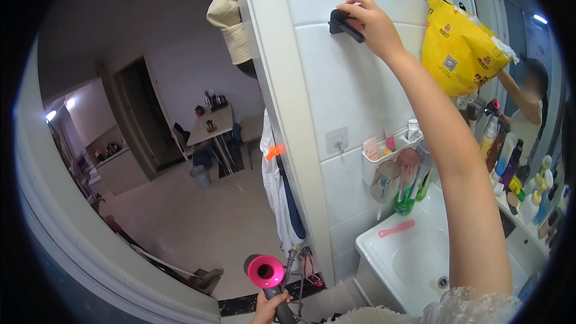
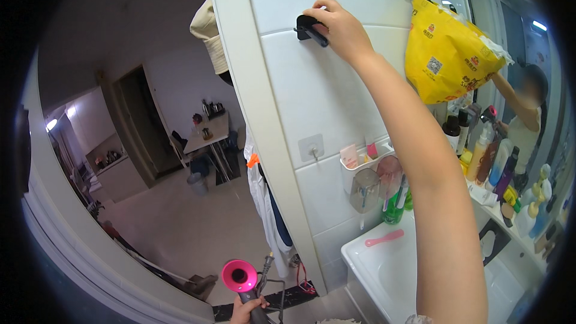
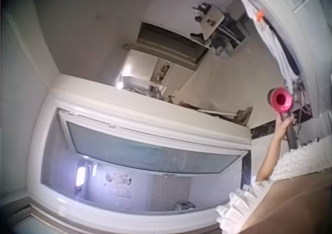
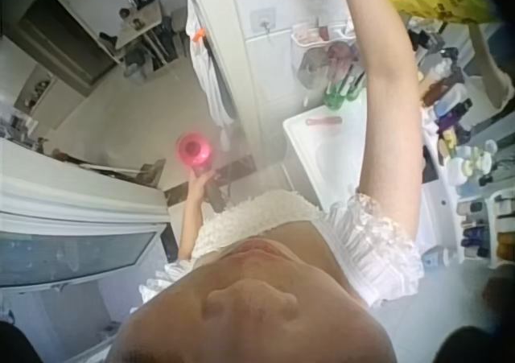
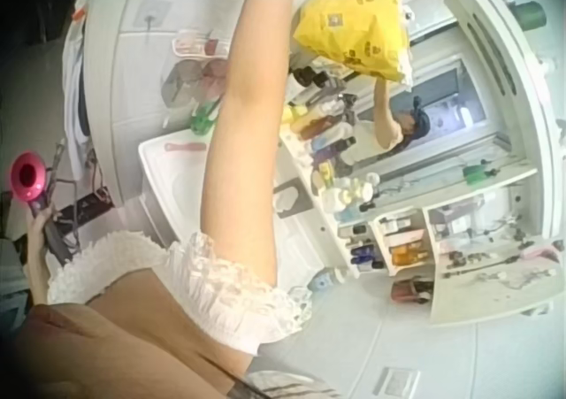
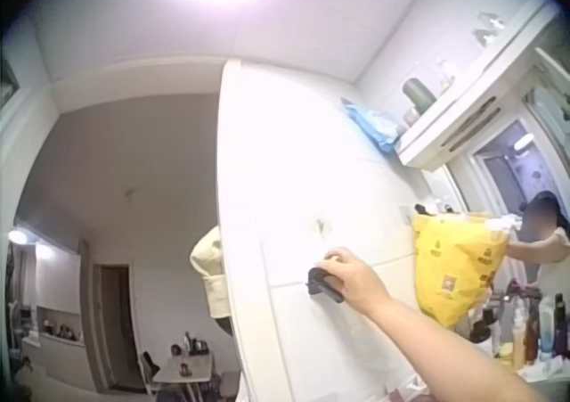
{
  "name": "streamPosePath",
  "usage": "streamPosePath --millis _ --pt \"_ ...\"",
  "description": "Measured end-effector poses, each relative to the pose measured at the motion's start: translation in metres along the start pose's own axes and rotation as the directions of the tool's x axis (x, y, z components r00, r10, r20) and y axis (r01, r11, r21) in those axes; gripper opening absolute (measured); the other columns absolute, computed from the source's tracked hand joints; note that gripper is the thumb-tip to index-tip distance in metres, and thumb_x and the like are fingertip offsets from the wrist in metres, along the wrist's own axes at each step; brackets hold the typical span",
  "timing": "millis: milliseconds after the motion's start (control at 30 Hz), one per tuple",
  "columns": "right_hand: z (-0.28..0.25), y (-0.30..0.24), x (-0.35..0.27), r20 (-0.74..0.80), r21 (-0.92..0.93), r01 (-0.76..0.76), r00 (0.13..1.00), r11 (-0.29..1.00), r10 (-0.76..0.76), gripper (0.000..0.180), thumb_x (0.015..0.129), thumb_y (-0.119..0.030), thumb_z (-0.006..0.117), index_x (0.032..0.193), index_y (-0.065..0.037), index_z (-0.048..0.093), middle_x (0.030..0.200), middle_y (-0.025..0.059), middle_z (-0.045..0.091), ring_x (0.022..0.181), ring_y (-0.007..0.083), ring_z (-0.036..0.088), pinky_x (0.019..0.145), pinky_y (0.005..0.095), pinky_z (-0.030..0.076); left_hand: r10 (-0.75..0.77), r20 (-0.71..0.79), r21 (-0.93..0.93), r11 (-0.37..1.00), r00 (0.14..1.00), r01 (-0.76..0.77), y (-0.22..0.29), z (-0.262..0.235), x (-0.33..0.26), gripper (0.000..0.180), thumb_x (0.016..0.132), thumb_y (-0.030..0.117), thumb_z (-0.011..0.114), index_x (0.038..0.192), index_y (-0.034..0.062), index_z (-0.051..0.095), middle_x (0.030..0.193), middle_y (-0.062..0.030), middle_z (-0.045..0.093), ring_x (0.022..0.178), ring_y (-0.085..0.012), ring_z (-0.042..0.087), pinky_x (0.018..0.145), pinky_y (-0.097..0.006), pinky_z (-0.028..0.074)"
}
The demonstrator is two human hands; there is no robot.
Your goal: The person retrieves a black wall hanger from a bathroom cabinet, sticks it to the wall, and mounts a hair dryer on it. They then move the hair dryer to a balcony area and place it on a cushioned surface.
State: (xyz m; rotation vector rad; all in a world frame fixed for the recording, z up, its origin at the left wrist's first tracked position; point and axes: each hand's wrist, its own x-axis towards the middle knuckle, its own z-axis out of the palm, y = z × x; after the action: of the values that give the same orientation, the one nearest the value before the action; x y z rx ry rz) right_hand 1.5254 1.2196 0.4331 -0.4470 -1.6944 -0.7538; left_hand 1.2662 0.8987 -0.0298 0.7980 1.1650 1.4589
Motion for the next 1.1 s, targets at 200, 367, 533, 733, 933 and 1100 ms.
streamPosePath --millis 200,367,533,733,933,1100 --pt "-0.003 0.014 0.017 0.061 -0.484 0.203 0.978 0.851 -0.198 0.020 0.075 -0.015 0.068 0.094 -0.020 0.069 0.093 -0.0033 0.063 0.095 0.0144 0.058 0.099 0.0368 0.036 -0.034 0.007 0.025 0.999 0.999 0.034 0.001 0.006 -0.004 0.036 0.073 0.012 0.068 0.104 0.0026 0.054 0.080 -0.0078 0.060 0.069 -0.0193 0.061 0.062 -0.032 0.050" --pt "-0.008 0.010 0.022 0.092 -0.529 0.147 0.989 0.836 -0.115 0.029 0.070 -0.023 0.074 0.098 -0.021 0.066 0.092 -0.0045 0.062 0.100 0.0148 0.055 0.106 0.0401 0.028 0.012 0.008 -0.017 1.000 1.000 -0.012 -0.006 0.005 -0.006 0.035 0.073 0.013 0.068 0.103 0.0030 0.054 0.083 -0.0072 0.061 0.069 -0.0184 0.061 0.062 -0.032 0.050" --pt "-0.001 0.005 0.012 -0.208 -0.570 -0.063 0.976 0.819 -0.069 0.057 0.065 -0.033 0.079 0.116 -0.023 0.053 0.116 -0.0008 0.049 0.118 0.0189 0.039 0.105 0.0452 0.024 0.009 0.002 -0.015 1.000 1.000 -0.009 -0.009 0.003 -0.007 0.037 0.072 0.013 0.069 0.104 0.0031 0.054 0.085 -0.0066 0.060 0.071 -0.0182 0.061 0.063 -0.032 0.050" --pt "0.016 -0.002 0.007 -0.451 -0.373 -0.321 0.883 0.870 0.132 0.058 0.068 -0.035 0.078 0.119 -0.025 0.052 0.121 0.0036 0.041 0.118 0.0248 0.035 0.097 0.0436 0.027 -0.006 -0.022 -0.052 0.999 1.000 0.005 -0.010 0.003 -0.009 0.047 0.072 0.011 0.070 0.113 0.0025 0.049 0.092 -0.0084 0.059 0.073 -0.0207 0.062 0.066 -0.033 0.053" --pt "0.017 0.014 -0.011 -0.299 -0.510 -0.101 0.952 0.854 -0.066 0.032 0.076 -0.028 0.072 0.106 -0.033 0.061 0.123 -0.0017 0.041 0.119 0.0207 0.034 0.100 0.0431 0.027 0.009 0.009 -0.055 0.998 1.000 -0.009 -0.015 -0.004 -0.007 0.044 0.072 0.010 0.069 0.112 0.0025 0.050 0.091 -0.0087 0.059 0.074 -0.0215 0.062 0.066 -0.033 0.053" --pt "0.034 0.011 -0.026 -0.283 -0.576 -0.127 0.958 0.807 -0.051 0.025 0.081 -0.023 0.064 0.103 -0.034 0.062 0.129 -0.0047 0.038 0.124 0.0204 0.030 0.107 0.0476 0.020 -0.010 -0.005 -0.025 1.000 1.000 0.009 -0.013 -0.004 -0.007 0.038 0.073 0.011 0.069 0.107 0.0023 0.053 0.088 -0.0081 0.060 0.072 -0.0207 0.063 0.065 -0.034 0.052"
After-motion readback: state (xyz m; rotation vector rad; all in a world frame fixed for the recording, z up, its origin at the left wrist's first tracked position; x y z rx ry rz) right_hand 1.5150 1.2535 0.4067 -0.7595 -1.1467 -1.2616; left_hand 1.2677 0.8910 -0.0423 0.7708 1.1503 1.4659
